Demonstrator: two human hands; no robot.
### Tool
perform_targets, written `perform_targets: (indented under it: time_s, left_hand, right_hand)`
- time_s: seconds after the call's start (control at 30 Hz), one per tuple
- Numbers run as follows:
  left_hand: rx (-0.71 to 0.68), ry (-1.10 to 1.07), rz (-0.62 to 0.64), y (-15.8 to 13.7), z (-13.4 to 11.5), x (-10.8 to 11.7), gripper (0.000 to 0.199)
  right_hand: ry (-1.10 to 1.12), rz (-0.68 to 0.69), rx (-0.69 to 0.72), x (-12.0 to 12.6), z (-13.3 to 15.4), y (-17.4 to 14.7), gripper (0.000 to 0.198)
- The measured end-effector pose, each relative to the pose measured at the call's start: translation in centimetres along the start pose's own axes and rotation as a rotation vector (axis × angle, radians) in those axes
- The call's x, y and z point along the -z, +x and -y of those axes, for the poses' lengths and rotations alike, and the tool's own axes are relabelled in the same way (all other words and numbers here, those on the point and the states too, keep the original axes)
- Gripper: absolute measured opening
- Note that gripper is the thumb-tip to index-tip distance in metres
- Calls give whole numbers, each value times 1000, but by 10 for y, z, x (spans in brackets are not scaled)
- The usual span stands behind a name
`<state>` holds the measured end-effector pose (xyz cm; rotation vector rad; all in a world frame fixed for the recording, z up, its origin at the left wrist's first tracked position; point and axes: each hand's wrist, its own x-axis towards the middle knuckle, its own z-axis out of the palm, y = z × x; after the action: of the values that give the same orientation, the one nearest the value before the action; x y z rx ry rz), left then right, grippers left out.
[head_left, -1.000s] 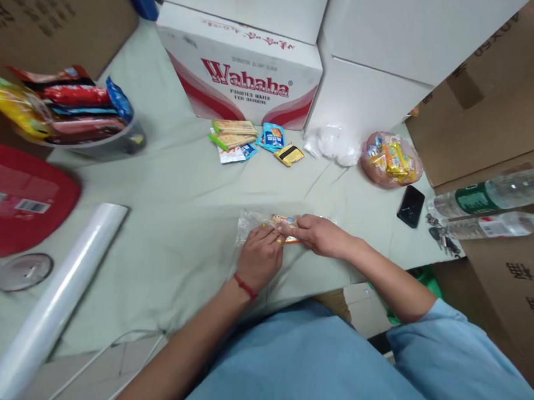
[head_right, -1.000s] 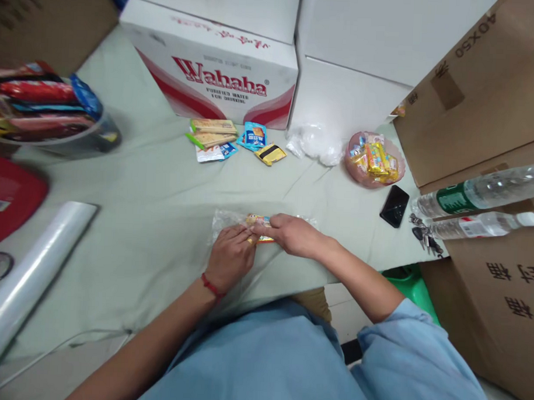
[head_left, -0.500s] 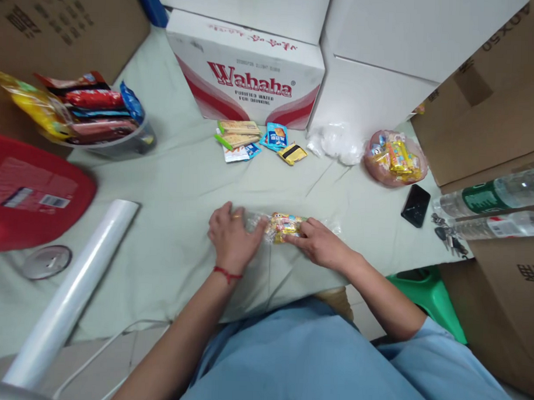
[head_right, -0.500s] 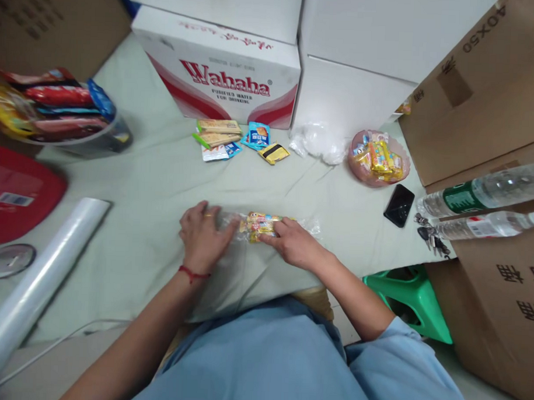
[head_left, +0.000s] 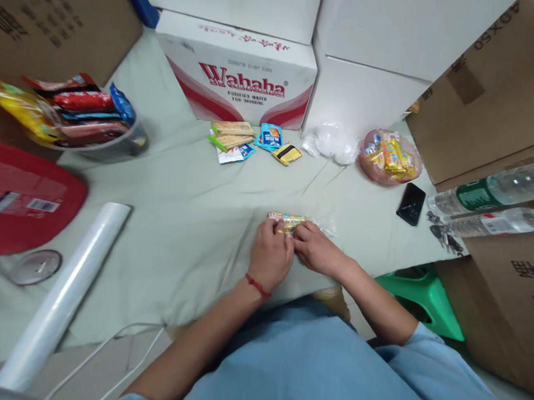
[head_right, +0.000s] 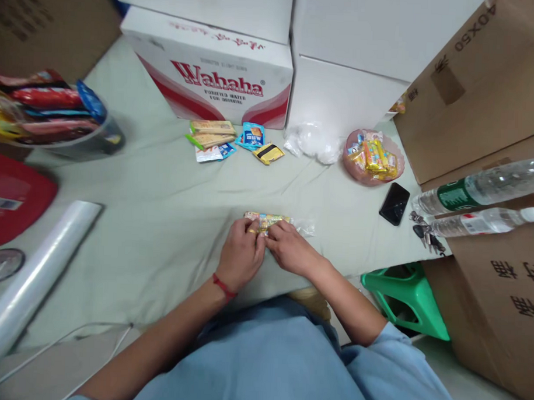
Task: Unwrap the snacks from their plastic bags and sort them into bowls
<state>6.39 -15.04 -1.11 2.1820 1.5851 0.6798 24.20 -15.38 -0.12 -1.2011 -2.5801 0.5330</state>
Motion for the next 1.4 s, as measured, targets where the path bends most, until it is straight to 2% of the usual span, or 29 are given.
perform_targets:
  time_s: [0.07,0.1,0.17,0.23,0.27,0.33,0.43,0.57,0.73,0.83,0.93,1.07,1.2,1.33,1.4]
  left_hand:
    - [-36,157,53,-9,-5,-5,53]
    - [-53,220,80,-14,-7,-6,58]
    - [-86,307,118,-21,-8,-9,64]
    - [-98,357,132,-24,-7,-13,66]
    - [-100,374,134,-25,-7,-15,66]
    - [-103,394,135,-25,-6,-19,67]
    - [-120,387,137,-24,-4,-22,67]
    - [-131,372,149,-25,0,-22,65]
    - [-131,359,153,-24,1,-25,62]
    - [-136,332,132,-24,2,-30,59]
    - [-171,290,96,-26,7,-34,56]
    - [-234,169,25,-35,16,-29,56]
    - [-265,-39,-13,-40,26,-14,71]
    - [-199,-297,2,-37,36,-6,71]
    - [-115,-478,26,-34,41,-4,69]
  right_hand:
    - [182,-73,33,4,-1,-11,26]
    - [260,-135,-10,7,-2,-16,28]
    - [290,-330,-241,9,-6,-27,30]
    - [147,-519,-539,6,-11,-34,32]
    - [61,-561,-648,3,-14,-37,37]
    - [-39,-515,-739,-3,-19,-41,47]
    - [-7,-399,-721,-6,-20,-44,34]
    - [102,-377,-735,15,-15,-37,19]
    - [123,-224,-716,36,-1,10,13]
    - [33,-105,-713,29,13,45,14]
    - [-42,-18,-704,17,27,63,21]
    - [-38,57,-607,8,35,55,30]
    - [-84,69,-384,7,38,37,35]
    - [-215,99,-292,11,38,32,32]
    - [-269,124,-269,14,36,35,27]
